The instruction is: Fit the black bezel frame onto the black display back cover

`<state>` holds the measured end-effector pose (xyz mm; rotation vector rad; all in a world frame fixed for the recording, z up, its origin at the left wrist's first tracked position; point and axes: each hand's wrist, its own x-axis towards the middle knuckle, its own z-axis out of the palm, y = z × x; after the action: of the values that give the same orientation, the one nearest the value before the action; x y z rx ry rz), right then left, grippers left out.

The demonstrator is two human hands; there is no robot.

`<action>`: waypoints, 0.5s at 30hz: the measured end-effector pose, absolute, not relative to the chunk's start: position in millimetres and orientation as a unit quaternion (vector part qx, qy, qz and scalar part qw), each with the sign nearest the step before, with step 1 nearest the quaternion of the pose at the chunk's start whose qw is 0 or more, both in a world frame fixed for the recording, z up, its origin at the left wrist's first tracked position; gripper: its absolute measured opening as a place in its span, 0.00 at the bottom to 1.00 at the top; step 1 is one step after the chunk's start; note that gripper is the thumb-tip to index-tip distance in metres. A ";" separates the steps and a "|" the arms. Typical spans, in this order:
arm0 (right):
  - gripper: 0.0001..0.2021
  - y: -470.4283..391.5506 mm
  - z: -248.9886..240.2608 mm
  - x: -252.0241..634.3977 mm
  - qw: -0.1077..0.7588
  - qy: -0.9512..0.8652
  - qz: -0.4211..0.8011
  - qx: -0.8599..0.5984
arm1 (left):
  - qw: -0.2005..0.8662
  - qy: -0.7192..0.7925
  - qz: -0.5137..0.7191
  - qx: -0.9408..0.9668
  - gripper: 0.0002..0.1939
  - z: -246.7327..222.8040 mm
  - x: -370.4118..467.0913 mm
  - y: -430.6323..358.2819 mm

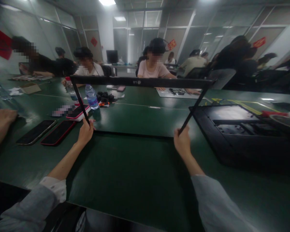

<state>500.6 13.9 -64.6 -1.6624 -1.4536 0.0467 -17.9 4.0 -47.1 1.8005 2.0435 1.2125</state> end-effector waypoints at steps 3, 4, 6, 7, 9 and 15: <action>0.31 25.4 -81.4 510.0 0.418 -0.601 0.054 -0.678 | 0.064 0.686 0.376 0.620 0.30 -51.1 -19.3 5.1; 0.30 28.7 -85.5 512.7 0.413 -0.606 0.050 -0.677 | 0.052 0.679 0.369 0.632 0.30 -52.0 -19.6 5.4; 0.25 34.5 -91.9 518.0 0.403 -0.618 0.028 -0.674 | 0.024 0.668 0.355 0.653 0.30 -52.8 -20.5 6.0; 0.23 37.2 -94.5 520.7 0.397 -0.625 0.017 -0.672 | 0.013 0.671 0.344 0.657 0.29 -52.8 -21.1 6.4; 0.20 42.5 -99.5 526.3 0.385 -0.640 0.002 -0.665 | -0.004 0.694 0.311 0.649 0.27 -52.7 -23.1 7.6; 0.18 51.1 -110.4 536.5 0.353 -0.659 -0.004 -0.664 | -0.003 0.751 0.241 0.614 0.21 -55.4 -31.4 10.6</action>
<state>536.5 51.1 -110.4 -1.7187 -1.7038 -0.0096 -31.4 10.6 -55.4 1.9337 2.3651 0.7597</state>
